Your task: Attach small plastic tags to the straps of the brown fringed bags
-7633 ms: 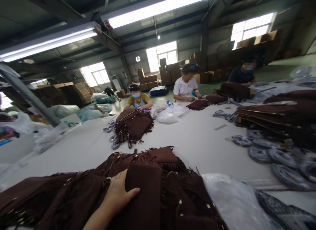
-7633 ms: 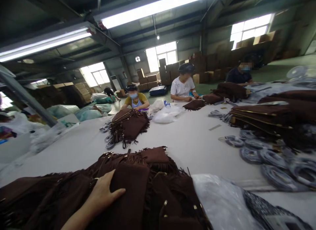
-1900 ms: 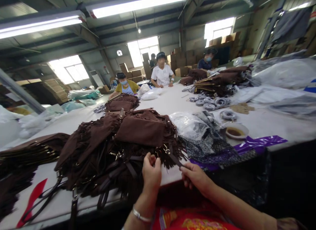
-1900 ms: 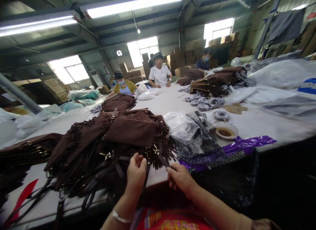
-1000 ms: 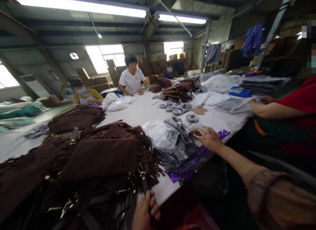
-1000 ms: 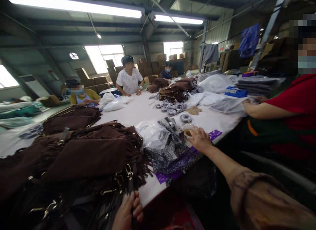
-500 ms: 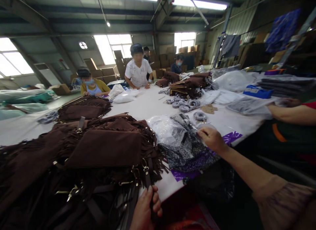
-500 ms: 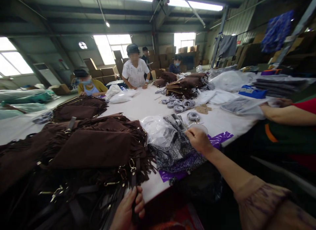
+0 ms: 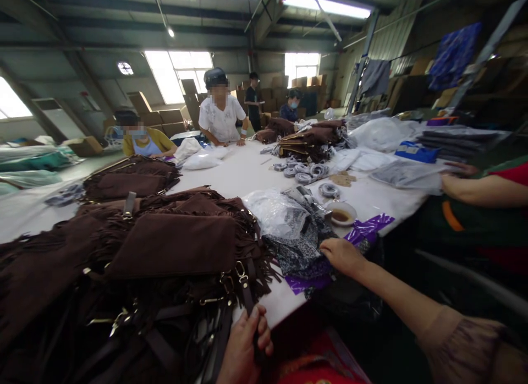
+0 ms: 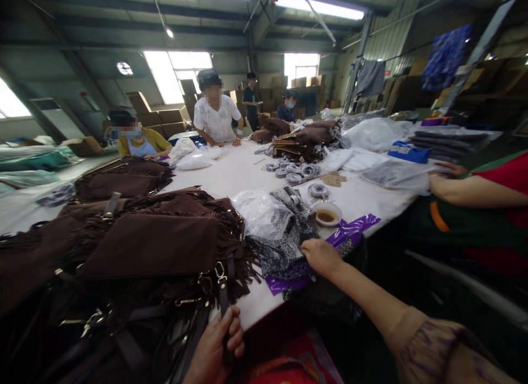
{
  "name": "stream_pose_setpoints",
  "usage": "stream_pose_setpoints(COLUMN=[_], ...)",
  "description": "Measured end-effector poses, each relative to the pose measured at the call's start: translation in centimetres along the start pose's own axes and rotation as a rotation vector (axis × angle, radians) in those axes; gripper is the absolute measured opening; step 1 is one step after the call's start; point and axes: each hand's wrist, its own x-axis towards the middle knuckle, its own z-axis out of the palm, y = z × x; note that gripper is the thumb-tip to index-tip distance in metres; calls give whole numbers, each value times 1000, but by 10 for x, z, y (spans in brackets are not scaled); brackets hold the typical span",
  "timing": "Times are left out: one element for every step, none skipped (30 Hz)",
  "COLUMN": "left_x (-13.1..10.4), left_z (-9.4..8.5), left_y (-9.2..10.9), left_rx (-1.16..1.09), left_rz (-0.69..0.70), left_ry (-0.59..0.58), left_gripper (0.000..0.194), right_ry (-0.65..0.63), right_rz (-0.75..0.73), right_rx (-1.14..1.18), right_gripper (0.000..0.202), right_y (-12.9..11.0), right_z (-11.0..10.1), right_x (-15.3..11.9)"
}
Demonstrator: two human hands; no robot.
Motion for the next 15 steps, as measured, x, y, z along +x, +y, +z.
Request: stream_pose_setpoints(left_x=[2,5,8,11,15,18,21,23,24,24,24,23,23,22,23], left_z=[-2,-4,-7,-11,-14,-18,-21,-23,-25,-25,-25,-24,-24,-23,-23], left_y=[-1,-2,-3,-4,-5,-6,-8,-9,-10,-11,-12,-13,-14,-14,-14], left_rx=[8,22,41,61,78,91,100,105,107,107,105,102,99,100,104], left_rz=[2,-1,-13,-25,-34,-35,-28,-15,0,14,21,26,28,29,31], left_ry=[-12,-25,-40,-54,-63,-68,-70,-70,-69,-69,-69,-66,-62,-59,-60], left_gripper=[45,47,50,53,56,59,60,61,61,61,60,60,60,61,61], right_ry=[-24,-39,-48,-55,-58,-59,-57,-53,-50,-48,-45,-41,-39,-36,-34], right_rz=[11,11,-3,-29,-61,-90,-110,-120,-121,-118,-114,-114,-117,-125,-137], right_rx=[-47,-82,-104,-116,-121,-122,-121,-120,-121,-126,-132,-135,-130,-116,-91], right_gripper=[26,27,27,27,27,27,28,29,29,30,31,32,32,30,27], right_y=[3,3,3,2,1,0,0,0,1,3,4,6,8,9,10], right_z=[8,16,24,30,36,41,45,47,49,50,50,50,50,50,50], right_x=[-4,-5,-4,0,4,8,12,15,17,18,18,18,17,15,14])
